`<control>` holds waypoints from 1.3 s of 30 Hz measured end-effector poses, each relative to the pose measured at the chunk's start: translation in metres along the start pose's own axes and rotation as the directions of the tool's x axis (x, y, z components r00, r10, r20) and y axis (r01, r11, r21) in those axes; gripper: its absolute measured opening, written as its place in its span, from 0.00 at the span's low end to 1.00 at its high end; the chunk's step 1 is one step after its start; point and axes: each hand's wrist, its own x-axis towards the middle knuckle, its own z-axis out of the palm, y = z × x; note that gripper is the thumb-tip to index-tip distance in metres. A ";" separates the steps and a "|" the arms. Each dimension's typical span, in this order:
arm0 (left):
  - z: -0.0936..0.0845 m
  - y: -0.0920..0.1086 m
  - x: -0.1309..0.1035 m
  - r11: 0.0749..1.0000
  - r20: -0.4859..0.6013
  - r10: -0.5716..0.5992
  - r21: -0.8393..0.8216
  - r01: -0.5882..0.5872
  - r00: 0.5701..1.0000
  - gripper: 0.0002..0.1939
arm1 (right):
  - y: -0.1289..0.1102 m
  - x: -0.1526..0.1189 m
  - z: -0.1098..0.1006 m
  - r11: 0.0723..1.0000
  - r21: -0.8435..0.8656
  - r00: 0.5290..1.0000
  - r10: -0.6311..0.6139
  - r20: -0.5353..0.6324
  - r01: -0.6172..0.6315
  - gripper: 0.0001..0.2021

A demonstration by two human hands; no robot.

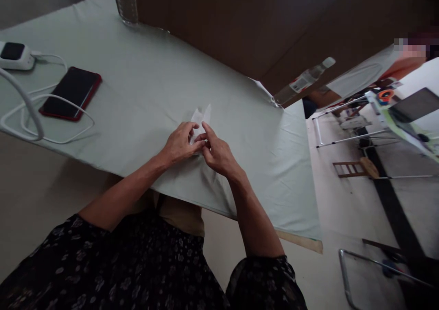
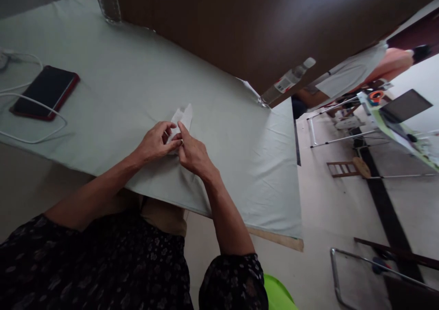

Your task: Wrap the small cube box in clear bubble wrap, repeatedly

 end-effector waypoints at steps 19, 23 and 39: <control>0.002 -0.001 -0.007 0.982 0.026 0.150 0.116 -0.152 0.988 0.25 | 0.031 0.057 -0.002 0.668 0.522 0.813 0.575 0.091 -0.531 0.14; 0.002 0.000 -0.008 0.929 0.032 0.291 0.230 -0.290 0.956 0.19 | 0.038 0.068 0.000 0.722 0.503 0.860 0.502 0.093 -0.476 0.13; 0.000 -0.007 -0.005 0.995 -0.079 0.081 0.064 -0.076 0.994 0.33 | 0.022 0.014 0.005 0.973 0.214 0.988 -0.054 -0.147 0.085 0.13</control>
